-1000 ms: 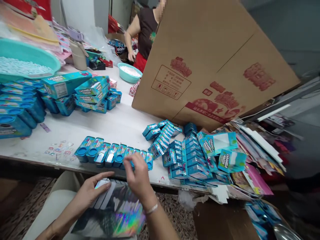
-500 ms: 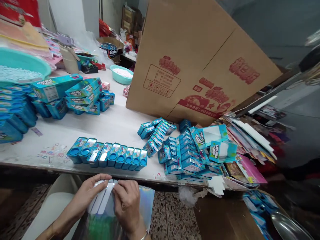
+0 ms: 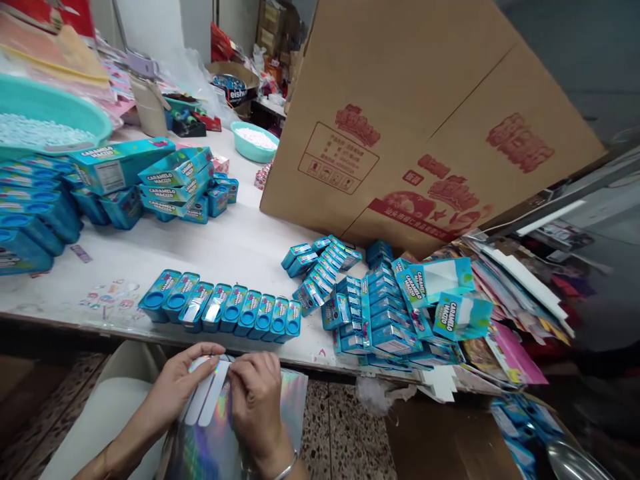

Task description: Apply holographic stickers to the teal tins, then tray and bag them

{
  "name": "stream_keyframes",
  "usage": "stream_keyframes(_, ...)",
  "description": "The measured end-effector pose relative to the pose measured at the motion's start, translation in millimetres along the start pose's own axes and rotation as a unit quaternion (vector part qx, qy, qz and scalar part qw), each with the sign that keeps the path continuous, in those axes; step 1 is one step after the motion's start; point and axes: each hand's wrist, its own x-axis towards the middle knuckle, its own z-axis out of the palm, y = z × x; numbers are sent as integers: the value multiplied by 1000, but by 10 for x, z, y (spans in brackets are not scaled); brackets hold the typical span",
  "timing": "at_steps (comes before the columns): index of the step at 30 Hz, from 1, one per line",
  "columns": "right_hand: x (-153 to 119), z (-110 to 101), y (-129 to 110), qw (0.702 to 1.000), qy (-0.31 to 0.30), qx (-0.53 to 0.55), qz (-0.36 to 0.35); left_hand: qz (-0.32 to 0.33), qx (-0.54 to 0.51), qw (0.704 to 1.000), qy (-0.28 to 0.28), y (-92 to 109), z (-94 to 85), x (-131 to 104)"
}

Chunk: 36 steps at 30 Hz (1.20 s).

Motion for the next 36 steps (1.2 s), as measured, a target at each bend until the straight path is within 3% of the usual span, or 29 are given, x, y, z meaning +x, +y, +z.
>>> stream_keyframes(4,-3,11,-10,999,-15,11,34,0,-2,1000,-20,-21,2,23)
stream_keyframes(8,122,-155,-50,1000,-29,-5,6,10,9,1000,-13,-67,-32,92)
stream_keyframes(13,557,-516,-204,996,-83,-14,-15,41,76,996,-22,-59,-123,134)
stream_keyframes(16,832,-585,-244,992,-126,-5,-32,81,111,989,-51,9,-138,88)
stream_keyframes(21,1093,-452,-176,986,-155,-22,-50,109,135,980,-95,145,4,50)
stream_keyframes(26,1214,-313,-96,986,-142,-59,-58,80,124,989,-23,137,155,149)
stream_keyframes(31,1353,-190,-33,982,-112,-118,-94,53,69,996,7,105,170,247)
stream_keyframes(36,1465,-73,51,976,-136,-143,-92,39,53,997,45,34,170,371)
